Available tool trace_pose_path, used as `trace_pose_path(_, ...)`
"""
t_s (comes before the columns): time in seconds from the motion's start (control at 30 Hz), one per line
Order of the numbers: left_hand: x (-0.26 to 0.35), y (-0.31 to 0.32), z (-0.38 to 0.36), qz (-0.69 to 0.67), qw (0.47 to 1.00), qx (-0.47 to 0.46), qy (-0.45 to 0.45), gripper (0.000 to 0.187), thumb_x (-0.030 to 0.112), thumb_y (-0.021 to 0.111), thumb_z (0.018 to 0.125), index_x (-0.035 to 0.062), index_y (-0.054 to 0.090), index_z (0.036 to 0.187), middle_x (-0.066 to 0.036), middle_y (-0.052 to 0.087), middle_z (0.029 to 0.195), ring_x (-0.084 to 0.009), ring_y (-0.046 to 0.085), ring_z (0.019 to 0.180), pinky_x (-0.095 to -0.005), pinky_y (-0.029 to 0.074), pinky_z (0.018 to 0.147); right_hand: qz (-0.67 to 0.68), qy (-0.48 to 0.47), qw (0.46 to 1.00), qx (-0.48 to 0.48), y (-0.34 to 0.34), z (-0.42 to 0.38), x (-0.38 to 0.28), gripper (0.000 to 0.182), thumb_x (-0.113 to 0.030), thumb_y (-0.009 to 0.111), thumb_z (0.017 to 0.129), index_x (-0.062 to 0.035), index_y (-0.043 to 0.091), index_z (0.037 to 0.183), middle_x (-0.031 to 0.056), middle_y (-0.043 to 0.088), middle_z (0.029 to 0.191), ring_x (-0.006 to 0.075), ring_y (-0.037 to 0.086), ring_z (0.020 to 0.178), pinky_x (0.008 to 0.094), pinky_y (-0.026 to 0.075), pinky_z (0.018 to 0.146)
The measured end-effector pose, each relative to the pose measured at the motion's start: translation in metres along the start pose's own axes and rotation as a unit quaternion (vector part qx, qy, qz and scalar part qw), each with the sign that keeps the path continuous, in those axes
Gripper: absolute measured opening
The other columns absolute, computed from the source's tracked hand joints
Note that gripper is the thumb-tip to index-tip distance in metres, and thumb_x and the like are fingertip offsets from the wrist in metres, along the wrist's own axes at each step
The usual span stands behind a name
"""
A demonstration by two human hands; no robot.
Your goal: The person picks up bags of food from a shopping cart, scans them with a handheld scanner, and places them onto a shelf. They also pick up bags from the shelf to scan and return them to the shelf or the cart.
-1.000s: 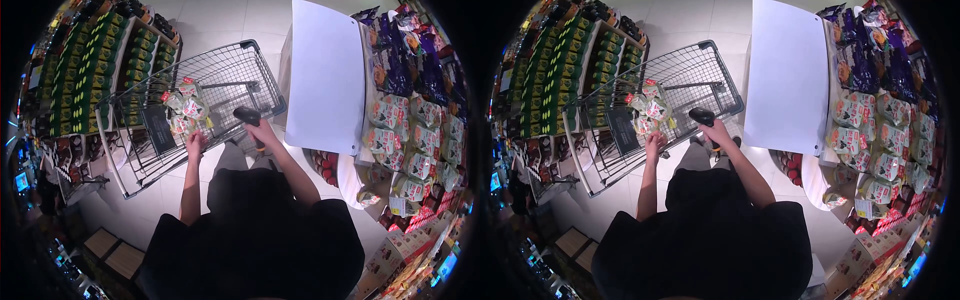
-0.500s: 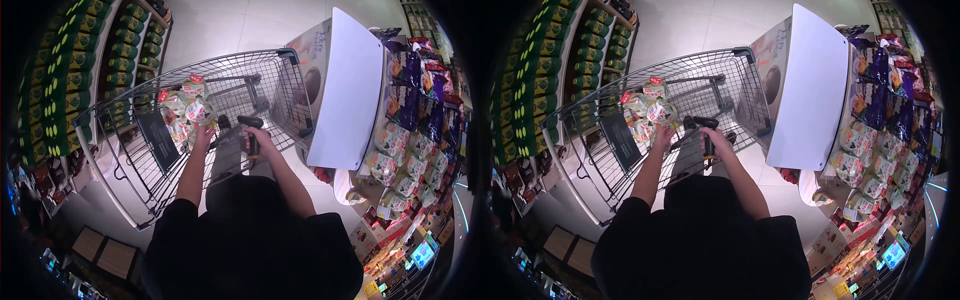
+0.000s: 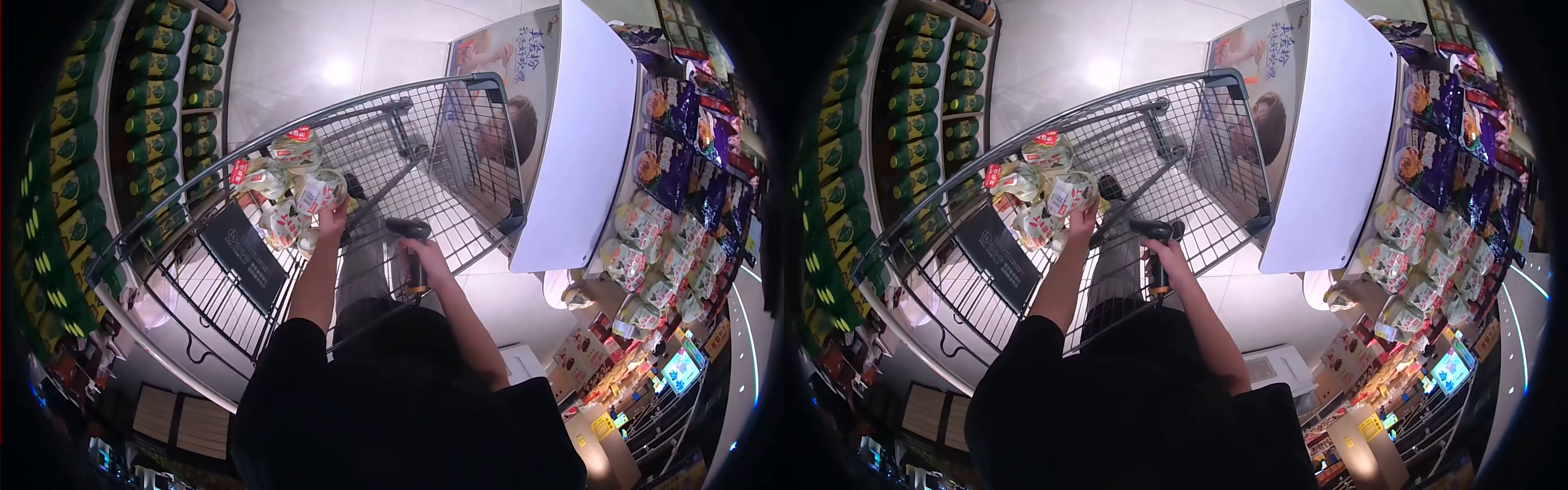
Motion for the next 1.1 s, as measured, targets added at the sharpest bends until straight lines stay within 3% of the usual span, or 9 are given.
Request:
trace_pose_path(0.13,-0.008,-0.050,0.009,0.032,0.993,0.096,0.059,0.064,-0.020,0.044,0.074,0.0042,0.044,0.133,-0.018,0.054,0.127,-0.0366,0.054,0.120,-0.0578,0.049,0.099,-0.005,-0.002,1.000,0.013,-0.001,-0.002,0.001,0.022,-0.021,0.066,0.085,-0.0013,0.061,0.094,0.0077,0.059,0.070,0.0174,0.058,0.053,0.0322,0.048,0.045)
trace_pose_path(0.43,0.006,0.008,-0.055,0.268,0.963,0.022,0.014,0.068,-0.016,0.042,0.074,0.0060,0.025,0.137,-0.021,0.047,0.131,-0.0406,0.056,0.116,-0.0562,0.056,0.089,-0.013,-0.040,0.998,-0.047,-0.001,0.003,0.004,0.025,-0.023,0.067,0.087,-0.0004,0.060,0.096,0.0089,0.062,0.074,0.0175,0.060,0.052,0.0315,0.052,0.045)
trace_pose_path(0.67,-0.013,0.085,-0.139,0.401,0.907,-0.099,-0.085,0.067,-0.010,0.045,0.082,0.0092,0.028,0.145,-0.020,0.047,0.136,-0.0380,0.055,0.119,-0.0532,0.058,0.088,0.004,-0.157,0.987,-0.033,-0.020,-0.036,-0.020,0.025,-0.022,0.069,0.087,-0.0002,0.060,0.095,0.0060,0.061,0.074,0.0129,0.059,0.051,0.0263,0.052,0.046)
trace_pose_path(0.7,-0.018,0.096,-0.153,0.417,0.895,-0.130,-0.088,0.053,0.003,0.049,0.094,0.0077,0.033,0.144,-0.015,0.049,0.136,-0.0331,0.056,0.120,-0.0481,0.059,0.086,0.011,-0.220,0.975,-0.021,-0.028,-0.045,-0.027,0.024,-0.021,0.070,0.086,-0.0002,0.060,0.095,0.0053,0.062,0.075,0.0117,0.058,0.050,0.0258,0.051,0.046)
trace_pose_path(0.87,-0.029,0.100,-0.182,0.439,0.875,-0.169,-0.117,0.040,0.030,0.049,0.101,0.0146,0.045,0.137,-0.003,0.057,0.127,-0.0163,0.061,0.108,-0.0324,0.054,0.082,-0.024,-0.345,0.938,-0.011,-0.068,-0.112,-0.037,0.027,-0.020,0.076,0.083,0.0012,0.061,0.090,0.0034,0.059,0.063,0.0110,0.058,0.049,0.0249,0.049,0.046)
trace_pose_path(0.93,-0.040,0.126,-0.214,0.511,0.830,-0.173,-0.141,0.052,0.043,0.046,0.100,0.0152,0.038,0.143,-0.005,0.047,0.142,-0.0221,0.044,0.132,-0.0451,0.036,0.111,-0.018,-0.359,0.932,-0.036,-0.078,-0.144,-0.028,0.028,-0.021,0.078,0.082,0.0011,0.060,0.085,0.0048,0.060,0.061,0.0121,0.061,0.051,0.0260,0.051,0.048)
trace_pose_path(0.97,-0.054,0.161,-0.247,0.522,0.819,-0.193,-0.141,0.052,0.043,0.046,0.100,0.0152,0.038,0.143,-0.005,0.047,0.142,-0.0221,0.044,0.132,-0.0451,0.036,0.111,0.007,-0.380,0.924,-0.044,-0.087,-0.156,-0.023,0.032,-0.023,0.079,0.080,0.0022,0.061,0.087,0.0046,0.061,0.062,0.0120,0.061,0.050,0.0257,0.051,0.047)
trace_pose_path(1.03,-0.081,0.219,-0.322,0.446,0.878,-0.145,-0.095,0.037,0.024,0.049,0.101,0.0090,0.045,0.134,-0.006,0.061,0.114,-0.0134,0.063,0.092,-0.0263,0.053,0.064,0.040,-0.414,0.908,-0.043,-0.109,-0.183,-0.013,0.036,-0.025,0.081,0.079,0.0033,0.062,0.090,0.0044,0.061,0.064,0.0119,0.061,0.050,0.0254,0.050,0.045)
trace_pose_path(1.1,-0.091,0.208,-0.324,0.500,0.835,-0.204,-0.106,0.038,0.024,0.049,0.101,0.0071,0.044,0.135,-0.009,0.060,0.118,-0.0159,0.064,0.096,-0.0272,0.055,0.068,0.061,-0.445,0.893,-0.031,-0.134,-0.214,-0.005,0.033,-0.023,0.080,0.080,0.0029,0.061,0.089,0.0042,0.061,0.065,0.0121,0.061,0.050,0.0262,0.052,0.046)
Point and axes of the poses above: each hand's wrist, its own z-axis towards the middle knuckle, its own y-axis out of the palm, x = y × z, the point moved 7 cm from there along z, towards the middle knuckle
